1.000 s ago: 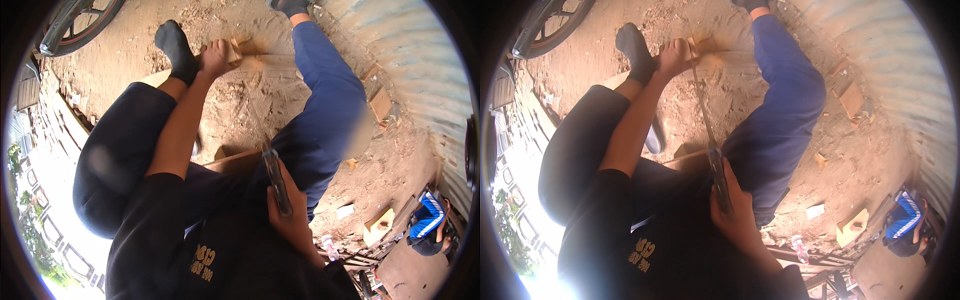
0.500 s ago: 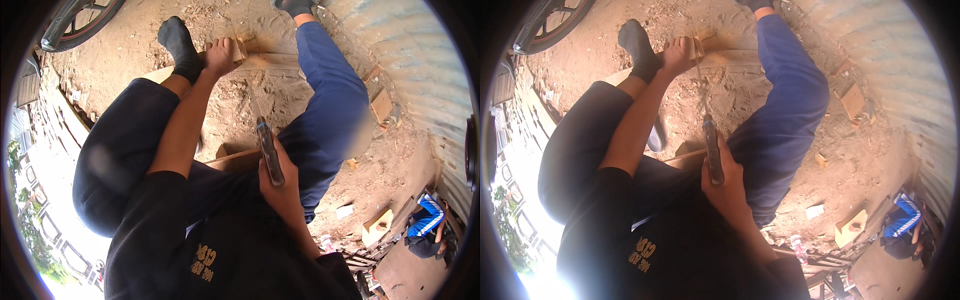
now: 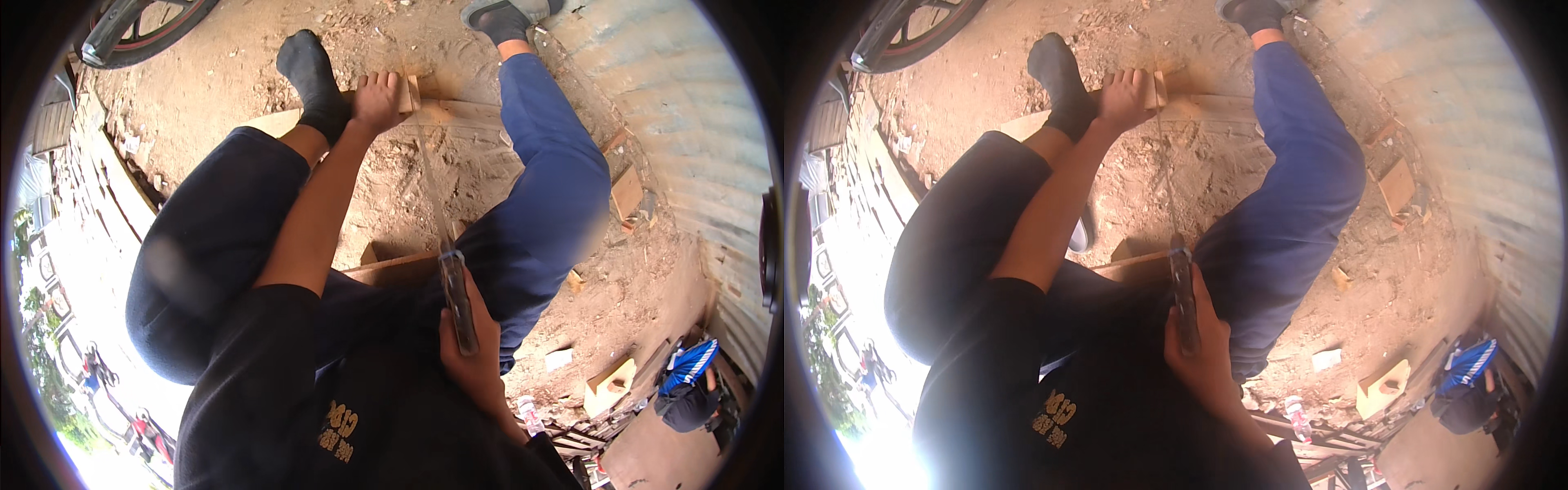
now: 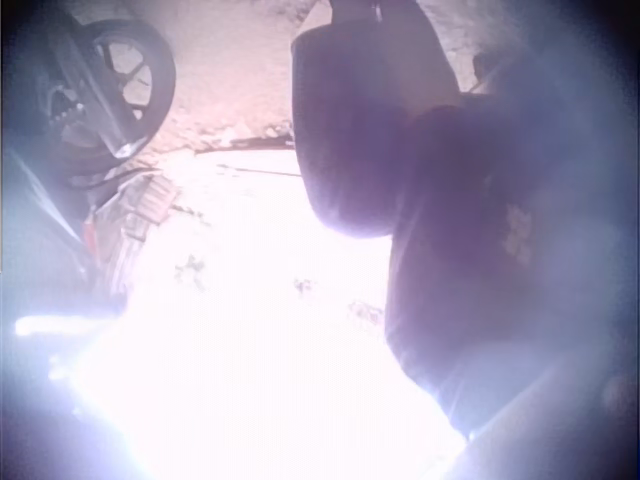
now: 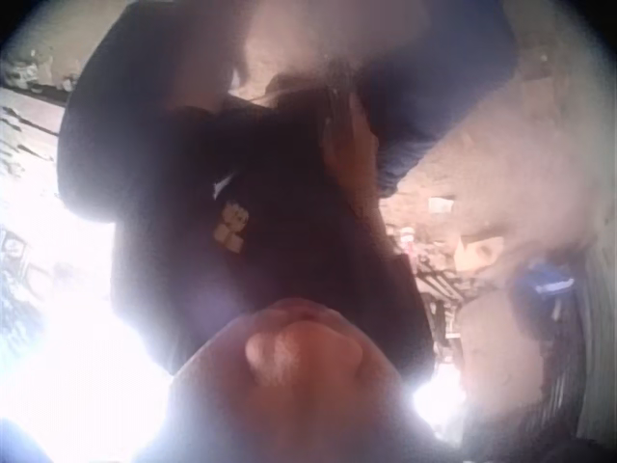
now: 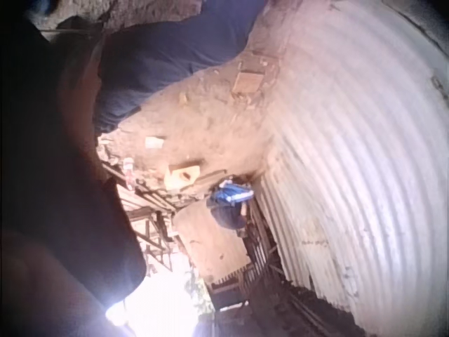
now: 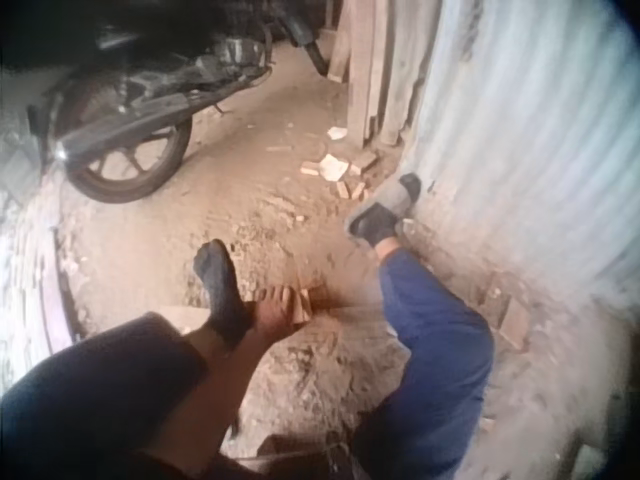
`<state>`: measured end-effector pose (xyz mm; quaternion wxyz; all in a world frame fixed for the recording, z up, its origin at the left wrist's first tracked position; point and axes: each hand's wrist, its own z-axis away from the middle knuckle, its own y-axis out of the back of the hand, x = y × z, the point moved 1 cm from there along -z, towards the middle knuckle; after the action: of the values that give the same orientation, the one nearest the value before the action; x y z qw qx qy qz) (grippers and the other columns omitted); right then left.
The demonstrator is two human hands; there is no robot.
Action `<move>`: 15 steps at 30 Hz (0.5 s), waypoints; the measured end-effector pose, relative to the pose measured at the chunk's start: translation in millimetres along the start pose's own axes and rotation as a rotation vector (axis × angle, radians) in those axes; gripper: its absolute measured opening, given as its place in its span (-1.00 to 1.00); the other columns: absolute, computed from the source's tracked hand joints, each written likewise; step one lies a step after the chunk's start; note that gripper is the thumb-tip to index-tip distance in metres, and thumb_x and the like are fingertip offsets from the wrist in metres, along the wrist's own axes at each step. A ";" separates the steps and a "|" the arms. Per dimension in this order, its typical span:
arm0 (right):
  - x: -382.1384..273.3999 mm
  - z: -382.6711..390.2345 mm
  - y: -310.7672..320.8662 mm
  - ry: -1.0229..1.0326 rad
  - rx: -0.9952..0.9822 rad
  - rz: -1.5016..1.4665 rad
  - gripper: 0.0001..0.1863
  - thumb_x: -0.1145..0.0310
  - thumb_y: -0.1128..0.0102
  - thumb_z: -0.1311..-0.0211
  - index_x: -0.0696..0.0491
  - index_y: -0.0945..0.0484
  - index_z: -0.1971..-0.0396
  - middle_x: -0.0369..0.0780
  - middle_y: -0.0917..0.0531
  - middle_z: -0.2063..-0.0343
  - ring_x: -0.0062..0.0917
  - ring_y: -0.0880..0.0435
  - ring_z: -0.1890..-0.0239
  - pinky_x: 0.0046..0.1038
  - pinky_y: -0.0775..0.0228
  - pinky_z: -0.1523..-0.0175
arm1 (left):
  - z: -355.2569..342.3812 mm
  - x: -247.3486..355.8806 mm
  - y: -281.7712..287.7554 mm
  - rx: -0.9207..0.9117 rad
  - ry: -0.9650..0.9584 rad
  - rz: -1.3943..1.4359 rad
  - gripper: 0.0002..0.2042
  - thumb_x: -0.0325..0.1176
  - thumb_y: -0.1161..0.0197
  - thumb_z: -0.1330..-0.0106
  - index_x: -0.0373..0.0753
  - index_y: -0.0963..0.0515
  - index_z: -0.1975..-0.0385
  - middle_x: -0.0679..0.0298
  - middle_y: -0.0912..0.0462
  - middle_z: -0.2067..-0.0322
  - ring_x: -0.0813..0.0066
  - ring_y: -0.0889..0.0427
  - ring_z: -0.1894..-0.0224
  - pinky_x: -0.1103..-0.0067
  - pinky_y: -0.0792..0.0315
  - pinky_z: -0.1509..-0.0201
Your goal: The person squats on the ground and uses a hand saw to cut a small piece of wood held between their feet. They repeatedly saw back and forth to make a cut through the wood.
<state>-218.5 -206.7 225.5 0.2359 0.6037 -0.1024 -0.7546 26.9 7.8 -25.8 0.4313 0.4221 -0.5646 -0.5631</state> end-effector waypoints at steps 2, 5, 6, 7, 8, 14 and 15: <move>1.3 1.3 -0.6 -0.040 -0.022 -0.007 -0.41 0.60 -0.03 -0.18 0.25 -0.20 -0.26 0.14 -0.60 0.25 -0.02 -0.66 0.31 -0.28 -0.50 0.27 | -1.0 1.2 1.1 0.021 0.016 0.011 -0.21 0.21 -0.38 0.03 -0.30 -0.31 -0.03 0.08 -0.47 0.12 0.16 -0.49 0.04 0.27 -0.31 -0.08; 7.1 -31.3 -5.3 -0.064 -0.062 -0.022 -0.40 0.59 -0.03 -0.19 0.24 -0.18 -0.28 0.12 -0.61 0.19 -0.05 -0.68 0.22 -0.32 -0.52 0.21 | -4.3 2.1 -4.3 -0.023 0.074 0.001 -0.22 0.24 -0.34 0.01 -0.31 -0.33 -0.01 0.08 -0.47 0.12 0.15 -0.49 0.04 0.26 -0.31 -0.07; 9.7 -34.9 -6.8 -0.082 -0.057 -0.040 -0.39 0.59 -0.03 -0.19 0.24 -0.18 -0.28 0.12 -0.62 0.17 -0.07 -0.68 0.19 -0.32 -0.53 0.18 | -5.9 0.5 -4.6 -0.051 0.084 -0.015 -0.22 0.25 -0.33 0.00 -0.31 -0.33 -0.01 0.08 -0.47 0.11 0.15 -0.48 0.03 0.25 -0.31 -0.07; 10.8 -36.6 -7.2 -0.100 -0.053 -0.057 -0.38 0.58 -0.04 -0.19 0.23 -0.17 -0.29 0.11 -0.62 0.16 -0.08 -0.68 0.16 -0.33 -0.53 0.16 | -1.2 2.0 -5.3 -0.048 0.043 -0.029 -0.21 0.25 -0.32 0.00 -0.31 -0.34 -0.03 0.07 -0.46 0.09 0.15 -0.48 0.02 0.24 -0.30 -0.09; 9.0 -26.3 -4.3 -0.047 -0.026 -0.017 -0.38 0.57 -0.04 -0.19 0.23 -0.18 -0.29 0.11 -0.62 0.18 -0.10 -0.68 0.15 -0.34 -0.52 0.15 | 2.4 3.6 -6.0 -0.026 0.030 -0.030 -0.21 0.25 -0.33 0.00 -0.31 -0.34 -0.03 0.07 -0.46 0.09 0.16 -0.48 0.01 0.23 -0.30 -0.09; 4.7 -2.4 2.0 -0.063 -0.005 -0.060 -0.39 0.56 -0.06 -0.18 0.24 -0.20 -0.27 0.11 -0.61 0.33 -0.15 -0.71 0.22 -0.36 -0.49 0.19 | -4.2 2.1 -3.3 -0.039 0.081 0.041 -0.23 0.23 -0.36 0.02 -0.31 -0.35 0.00 0.09 -0.44 0.08 0.16 -0.45 -0.02 0.21 -0.30 -0.08; 8.4 -13.6 0.2 -0.062 0.002 -0.085 -0.39 0.56 -0.06 -0.18 0.24 -0.21 -0.27 0.10 -0.61 0.37 -0.16 -0.71 0.26 -0.37 -0.49 0.21 | -5.2 1.4 -1.8 -0.061 0.078 0.047 -0.24 0.20 -0.40 0.04 -0.29 -0.34 0.00 0.08 -0.43 0.06 0.15 -0.44 -0.04 0.20 -0.28 -0.11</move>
<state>-206.7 -209.1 215.0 0.1997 0.5841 -0.0846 -0.7822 31.6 5.0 -27.6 0.4787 0.4171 -0.5396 -0.5529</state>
